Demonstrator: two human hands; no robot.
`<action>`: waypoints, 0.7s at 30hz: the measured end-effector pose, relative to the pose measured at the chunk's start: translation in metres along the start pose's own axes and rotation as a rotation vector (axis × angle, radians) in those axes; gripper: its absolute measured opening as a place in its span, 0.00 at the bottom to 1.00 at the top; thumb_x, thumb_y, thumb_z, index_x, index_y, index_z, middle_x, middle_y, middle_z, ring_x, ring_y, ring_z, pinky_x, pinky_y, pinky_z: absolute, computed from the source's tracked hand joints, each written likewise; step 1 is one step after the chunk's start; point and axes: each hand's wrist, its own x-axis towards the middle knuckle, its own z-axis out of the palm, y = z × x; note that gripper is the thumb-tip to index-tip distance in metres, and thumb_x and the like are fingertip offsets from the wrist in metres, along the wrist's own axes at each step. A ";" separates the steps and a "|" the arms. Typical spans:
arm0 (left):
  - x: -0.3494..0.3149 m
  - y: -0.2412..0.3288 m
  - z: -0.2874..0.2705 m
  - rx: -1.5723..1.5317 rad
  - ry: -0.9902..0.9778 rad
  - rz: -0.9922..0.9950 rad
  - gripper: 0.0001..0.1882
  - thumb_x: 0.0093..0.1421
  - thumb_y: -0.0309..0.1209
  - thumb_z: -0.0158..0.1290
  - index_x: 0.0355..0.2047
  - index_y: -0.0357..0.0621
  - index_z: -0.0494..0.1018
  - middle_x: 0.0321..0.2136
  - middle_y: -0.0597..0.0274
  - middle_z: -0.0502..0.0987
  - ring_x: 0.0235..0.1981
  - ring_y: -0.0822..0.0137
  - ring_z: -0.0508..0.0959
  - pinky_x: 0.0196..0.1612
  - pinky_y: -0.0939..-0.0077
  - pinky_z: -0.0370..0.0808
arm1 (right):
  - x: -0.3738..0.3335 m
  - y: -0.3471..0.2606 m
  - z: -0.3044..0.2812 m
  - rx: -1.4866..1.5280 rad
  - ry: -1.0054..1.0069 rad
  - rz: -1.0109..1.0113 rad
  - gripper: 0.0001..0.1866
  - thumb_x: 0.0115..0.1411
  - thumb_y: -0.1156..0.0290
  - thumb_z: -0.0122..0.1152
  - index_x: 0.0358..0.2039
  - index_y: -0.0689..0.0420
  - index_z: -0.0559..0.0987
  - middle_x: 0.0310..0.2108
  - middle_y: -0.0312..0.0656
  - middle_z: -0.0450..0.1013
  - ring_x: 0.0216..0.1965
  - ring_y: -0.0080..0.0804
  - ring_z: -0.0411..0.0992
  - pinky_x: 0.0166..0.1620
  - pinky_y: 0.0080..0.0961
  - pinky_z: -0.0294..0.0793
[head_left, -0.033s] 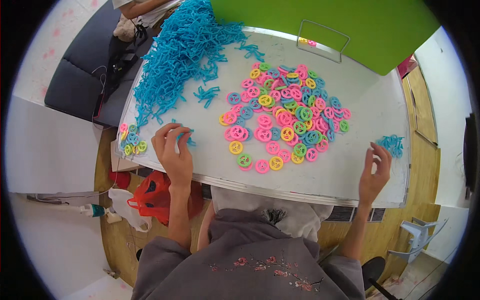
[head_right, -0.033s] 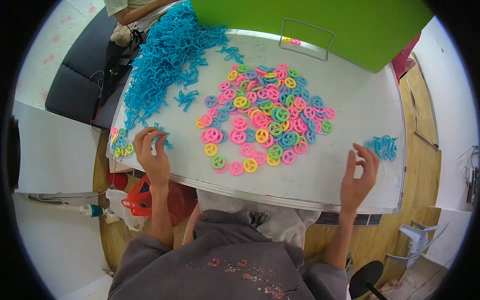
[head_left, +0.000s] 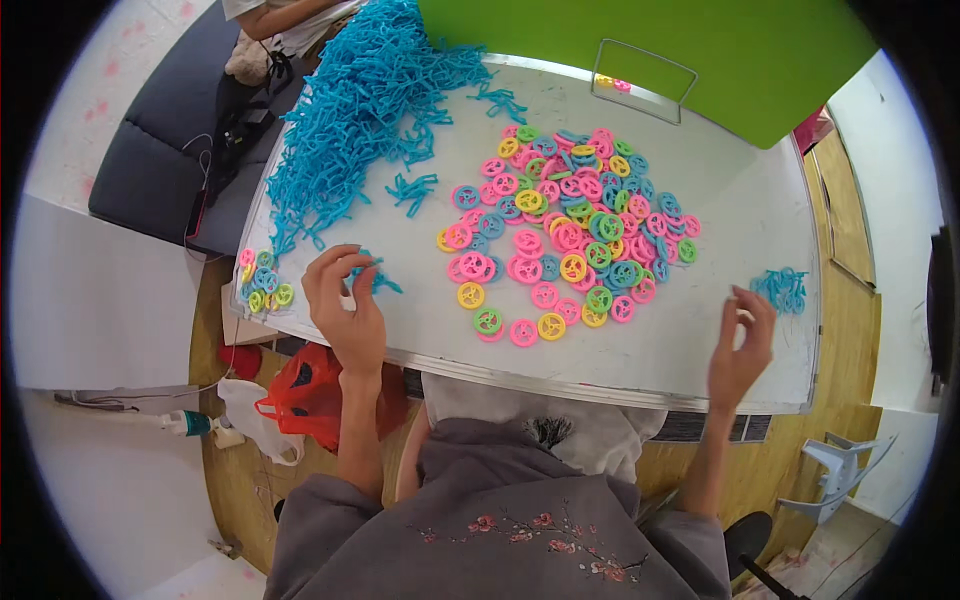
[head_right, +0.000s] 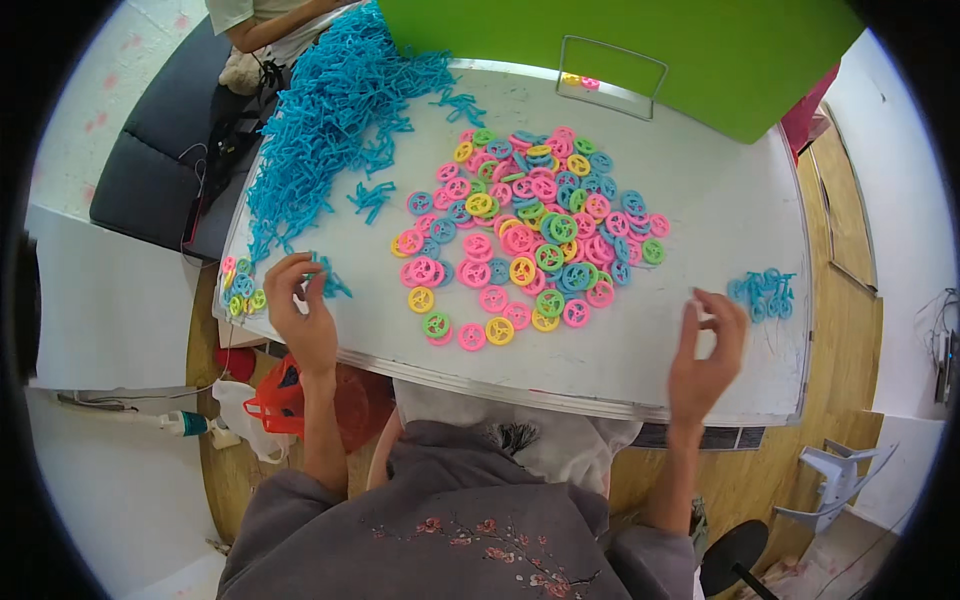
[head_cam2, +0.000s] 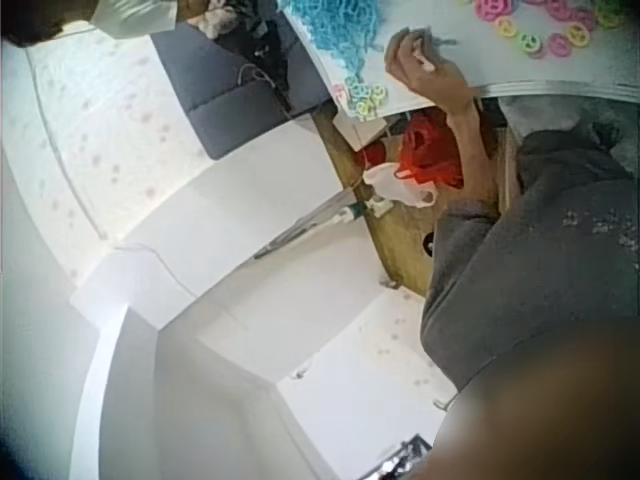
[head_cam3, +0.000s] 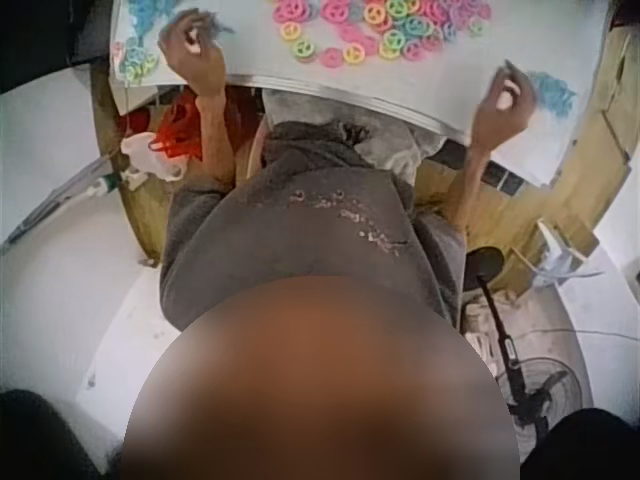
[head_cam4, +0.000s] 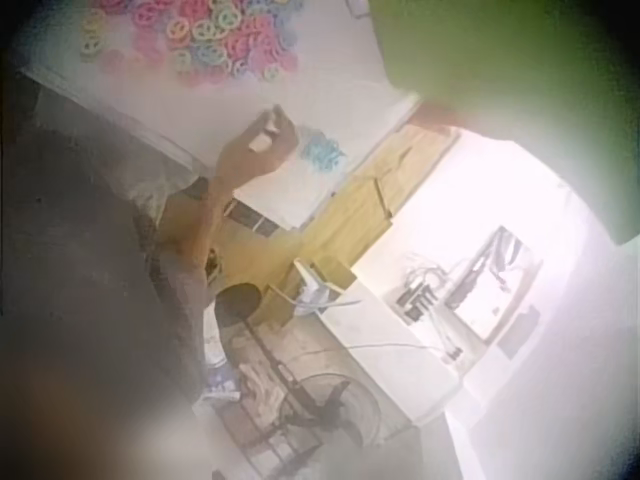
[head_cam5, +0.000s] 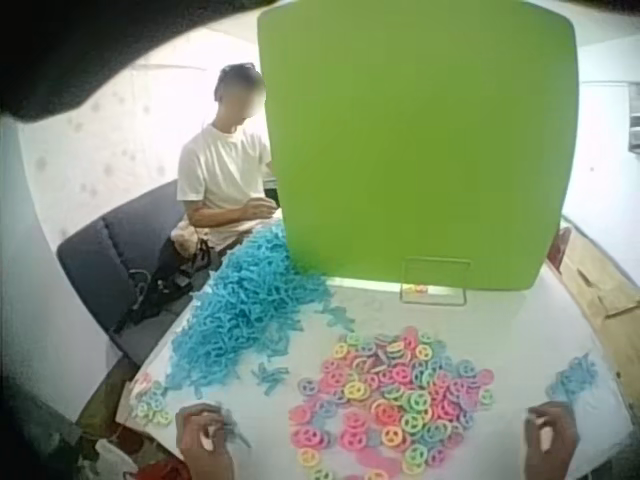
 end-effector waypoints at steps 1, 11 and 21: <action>0.001 0.006 0.002 -0.002 -0.001 0.002 0.05 0.55 0.19 0.53 0.32 0.40 0.74 0.35 0.61 0.74 0.31 0.63 0.72 0.33 0.73 0.68 | -0.006 -0.016 0.008 0.085 -0.010 -0.064 0.08 0.58 0.80 0.56 0.39 0.61 0.77 0.40 0.39 0.70 0.38 0.26 0.68 0.38 0.20 0.68; 0.026 0.002 0.035 0.018 0.126 0.026 0.06 0.56 0.20 0.52 0.34 0.41 0.75 0.32 0.62 0.78 0.31 0.69 0.73 0.34 0.77 0.66 | -0.027 -0.093 0.063 0.402 -0.334 -0.163 0.11 0.49 0.84 0.62 0.35 0.59 0.79 0.34 0.42 0.72 0.38 0.34 0.70 0.41 0.25 0.69; 0.049 -0.024 0.021 -0.119 -0.004 -0.130 0.07 0.56 0.18 0.51 0.36 0.38 0.75 0.33 0.59 0.78 0.36 0.67 0.77 0.33 0.75 0.74 | -0.038 -0.092 0.068 0.446 -0.457 -0.141 0.10 0.50 0.83 0.62 0.35 0.59 0.79 0.33 0.42 0.73 0.37 0.33 0.71 0.41 0.25 0.70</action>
